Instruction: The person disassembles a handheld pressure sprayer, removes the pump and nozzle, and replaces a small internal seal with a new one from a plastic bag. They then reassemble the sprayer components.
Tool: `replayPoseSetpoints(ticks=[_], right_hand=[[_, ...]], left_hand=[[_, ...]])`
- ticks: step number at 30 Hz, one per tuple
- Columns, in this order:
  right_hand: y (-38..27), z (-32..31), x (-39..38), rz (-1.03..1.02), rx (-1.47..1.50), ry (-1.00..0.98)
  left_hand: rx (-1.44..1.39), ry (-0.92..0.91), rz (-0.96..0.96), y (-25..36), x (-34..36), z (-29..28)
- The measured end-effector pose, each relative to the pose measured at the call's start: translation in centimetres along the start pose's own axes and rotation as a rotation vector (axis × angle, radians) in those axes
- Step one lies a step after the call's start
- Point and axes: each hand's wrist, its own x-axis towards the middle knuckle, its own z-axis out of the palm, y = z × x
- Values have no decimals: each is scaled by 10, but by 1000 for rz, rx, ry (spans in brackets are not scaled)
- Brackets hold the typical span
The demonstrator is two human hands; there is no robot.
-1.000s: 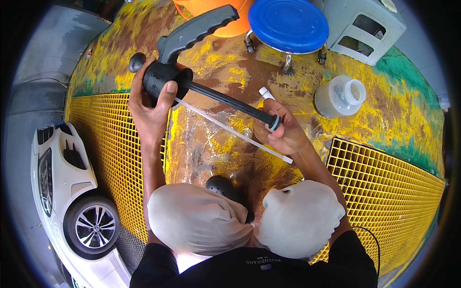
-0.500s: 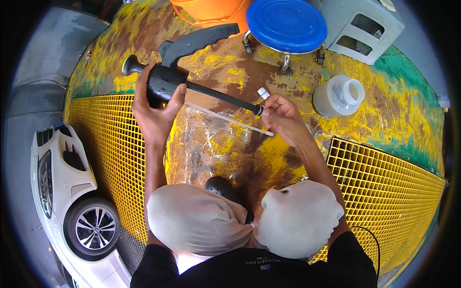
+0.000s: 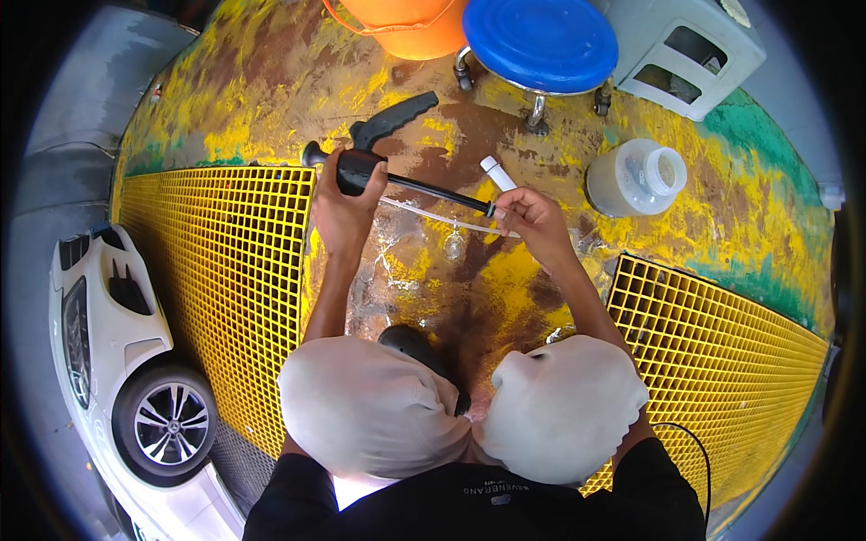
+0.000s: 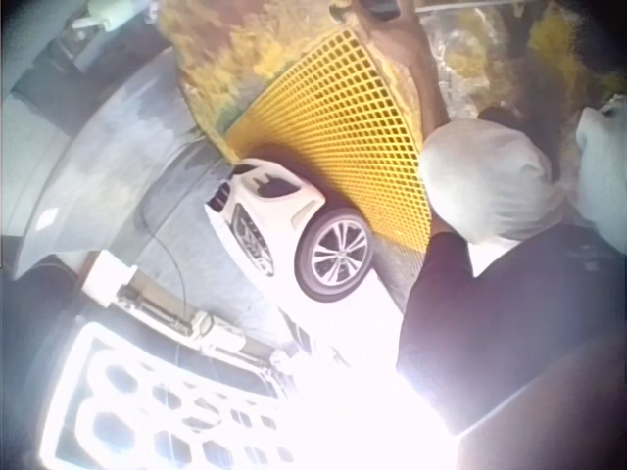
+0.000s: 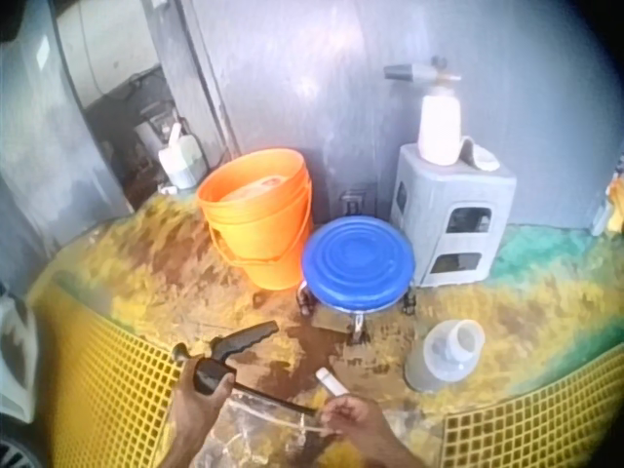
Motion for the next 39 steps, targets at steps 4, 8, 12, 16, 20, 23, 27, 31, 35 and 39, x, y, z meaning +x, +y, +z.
replayPoseSetpoints(ticks=[4, 8, 12, 16, 20, 23, 27, 31, 35, 39], right_hand=[[15, -7, 2, 100, -19, 51], [37, -28, 14, 55, -134, 69], [51, -55, 26, -51, -523, 104], [45, -79, 19, 170, -340, 134], [49, -85, 3, 161, -513, 68], [67, -81, -10, -111, -934, 3], [86, -84, -21, -171, -841, 179], [73, -110, -27, 118, -570, 506], [58, -135, -52, 341, -440, 601], [71, -137, -84, 432, -446, 563]], left_hand=[[-14, -17, -32, -18, -9, 21], [-112, -132, -187, -35, -19, 45], [-115, -163, -199, -43, -40, 84], [-119, -145, -288, -52, -55, 111], [-42, -182, -355, -57, -65, 124], [-30, -194, -342, -62, -67, 128], [-31, -170, -356, -75, -64, 130], [-22, -211, -330, -87, -64, 129], [-53, -240, -246, -93, -66, 126], [-17, -273, -257, -93, -68, 125]])
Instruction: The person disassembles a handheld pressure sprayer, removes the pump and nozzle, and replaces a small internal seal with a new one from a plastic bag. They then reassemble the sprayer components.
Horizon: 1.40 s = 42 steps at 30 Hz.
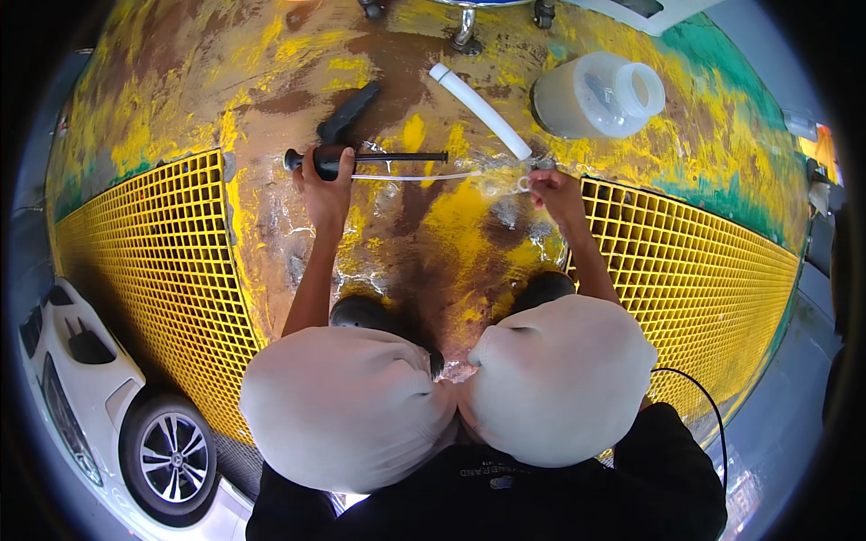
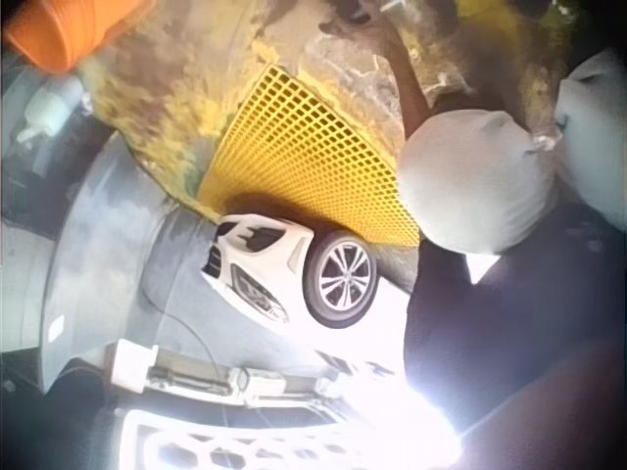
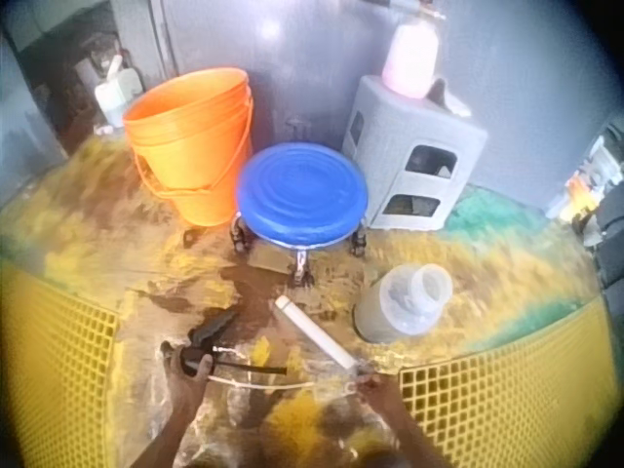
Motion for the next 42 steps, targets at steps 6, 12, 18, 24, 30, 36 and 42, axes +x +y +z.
replayPoseSetpoints(ticks=[6, 12, 18, 24, 30, 36, 42], right_hand=[[17, 13, -7, -17, 68, 78], [20, 7, -15, -54, 57, 174], [22, 7, -6, -236, -429, 325], [9, 19, 10, -98, -608, 347], [-20, 14, 0, -103, -428, 167], [-49, -7, -41, -351, -387, 167], [-53, -5, -38, -312, -281, 220]], left_hand=[[16, -65, -23, 1, 3, -3], [120, -137, -28, 1, 9, -9], [190, -80, 0, 0, 9, -15], [221, -92, 42, -1, 11, -23], [122, 107, 202, 10, 8, -34], [-196, 95, 471, 53, 4, -50], [-365, -400, 646, 107, -22, -31]])
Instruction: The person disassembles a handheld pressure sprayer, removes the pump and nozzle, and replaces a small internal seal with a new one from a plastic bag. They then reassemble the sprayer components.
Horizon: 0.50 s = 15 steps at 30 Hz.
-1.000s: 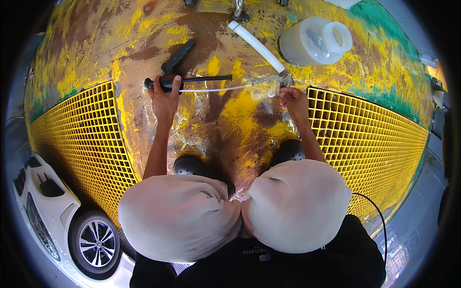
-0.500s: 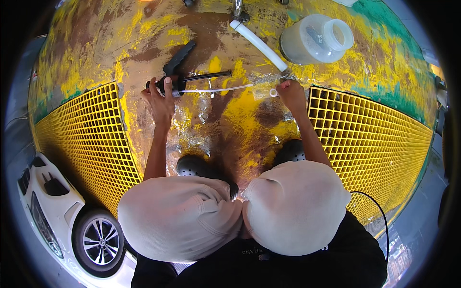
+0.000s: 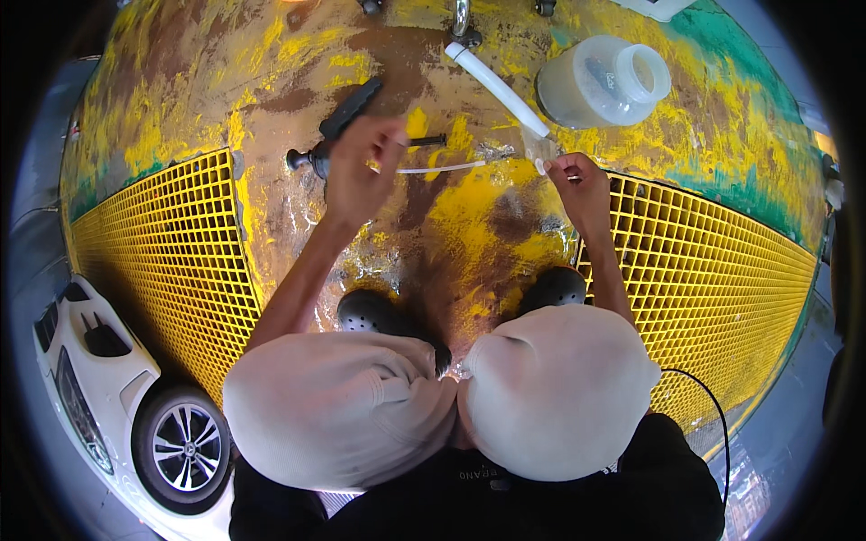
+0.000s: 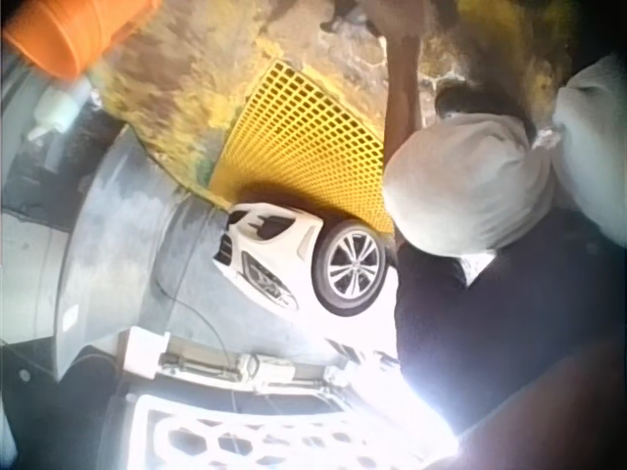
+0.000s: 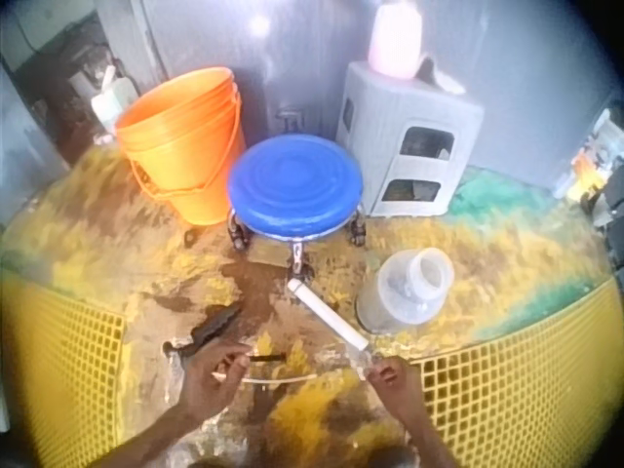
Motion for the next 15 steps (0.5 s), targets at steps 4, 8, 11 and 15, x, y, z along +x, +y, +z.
replayPoseSetpoints(ticks=[4, 8, 11, 15], right_hand=[[9, 8, 4, -37, 103, -6], [16, 22, 9, 54, 447, 15], [20, 30, 15, 101, 325, 45], [21, 38, 18, 22, 372, 88]], left_hand=[[137, -433, 96, 22, 14, -3], [238, -477, 6, 26, 58, -17], [230, -539, -67, 26, 77, -16], [335, -711, 37, 25, 83, 2]])
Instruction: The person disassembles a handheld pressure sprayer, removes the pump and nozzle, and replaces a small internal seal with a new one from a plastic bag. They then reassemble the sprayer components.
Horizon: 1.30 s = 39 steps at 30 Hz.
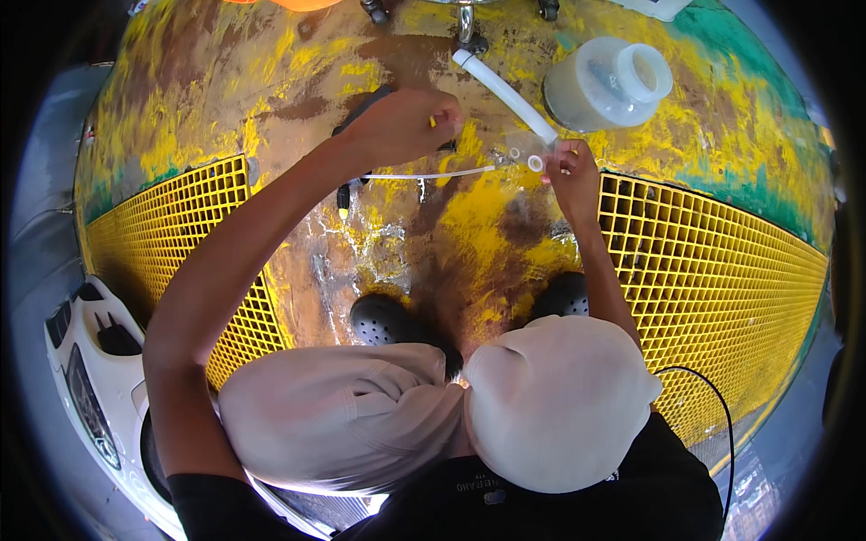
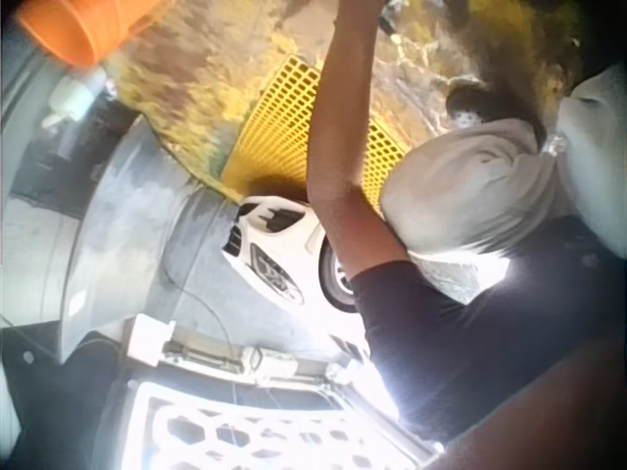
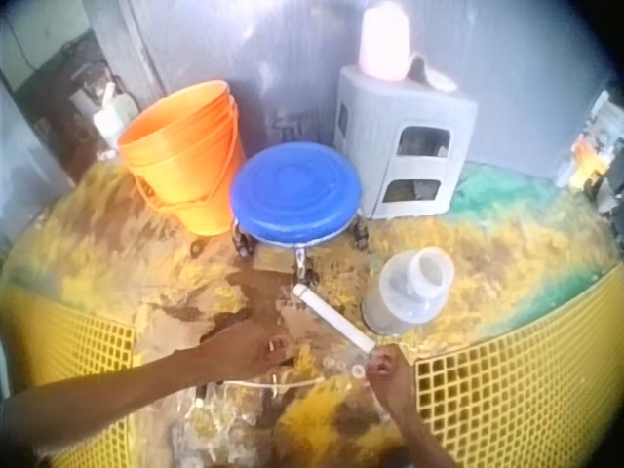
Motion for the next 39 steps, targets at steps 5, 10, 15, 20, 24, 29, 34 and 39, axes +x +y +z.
replayPoseSetpoints(ticks=[5, 10, 15, 20, 24, 29, 34, 39], right_hand=[[-10, 4, 2, 62, 185, -21], [-26, 8, 1, 193, 339, -101], [-28, 14, 1, 130, 443, -64], [-19, 5, 1, 181, 426, 57], [-18, -4, -5, 230, 418, 37], [-29, 2, -10, 290, 552, 37], [-45, 10, -17, 300, 637, 4], [-46, 8, -43, 260, 569, -70]], left_hand=[[-33, -202, 56, 4, 35, 25], [-167, -200, -38, 23, 65, 72], [-321, -92, -125, 24, 73, 106], [-414, 22, -121, -3, 77, 98], [14, 210, 35, -9, 71, 85], [13, 129, 166, 22, 57, 85], [-25, 160, 51, 61, 39, 102], [-164, 175, -91, 69, 22, 107]])
